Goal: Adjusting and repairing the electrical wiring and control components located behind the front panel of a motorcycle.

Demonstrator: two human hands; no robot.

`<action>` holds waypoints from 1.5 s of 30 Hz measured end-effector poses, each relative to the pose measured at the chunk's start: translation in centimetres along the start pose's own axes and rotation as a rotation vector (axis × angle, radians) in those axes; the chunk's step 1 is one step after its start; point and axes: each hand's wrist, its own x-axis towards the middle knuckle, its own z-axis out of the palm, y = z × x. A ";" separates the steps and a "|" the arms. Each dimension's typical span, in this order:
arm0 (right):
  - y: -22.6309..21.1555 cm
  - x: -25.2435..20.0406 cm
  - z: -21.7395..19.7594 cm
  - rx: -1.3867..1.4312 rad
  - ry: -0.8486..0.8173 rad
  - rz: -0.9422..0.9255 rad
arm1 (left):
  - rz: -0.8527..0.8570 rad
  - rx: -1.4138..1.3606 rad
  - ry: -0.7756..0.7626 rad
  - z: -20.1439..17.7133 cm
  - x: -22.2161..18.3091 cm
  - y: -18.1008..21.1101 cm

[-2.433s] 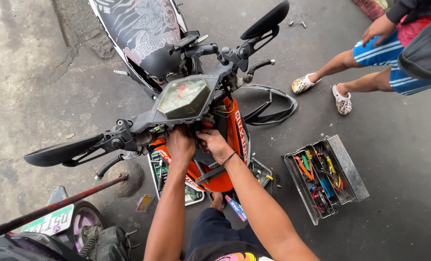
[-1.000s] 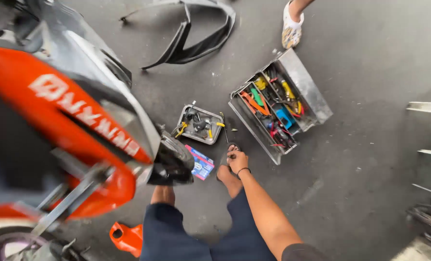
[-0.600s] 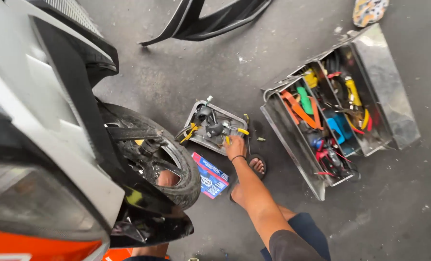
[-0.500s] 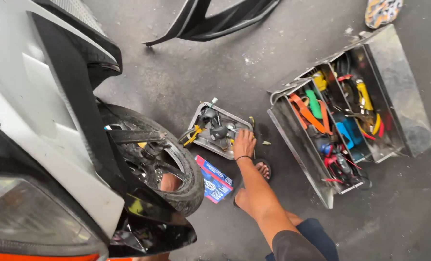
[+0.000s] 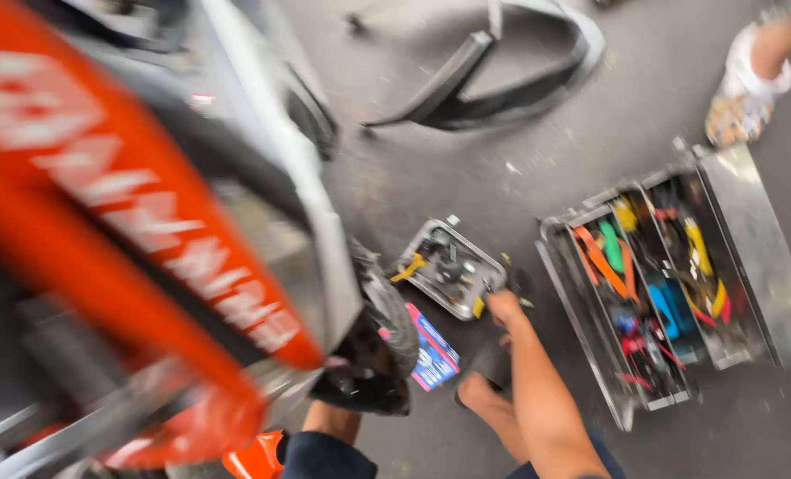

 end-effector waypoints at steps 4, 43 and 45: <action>-6.7 -18.5 -10.1 1.159 -0.114 0.102 | -0.008 -0.007 0.252 -10.7 1.8 4.6; -61.9 -75.9 -24.7 -0.475 0.275 -1.106 | 0.359 -0.618 -0.158 -19.0 13.7 7.7; -61.8 -75.8 -24.6 -0.489 0.288 -1.089 | 0.344 -0.645 -0.161 -18.8 13.7 7.7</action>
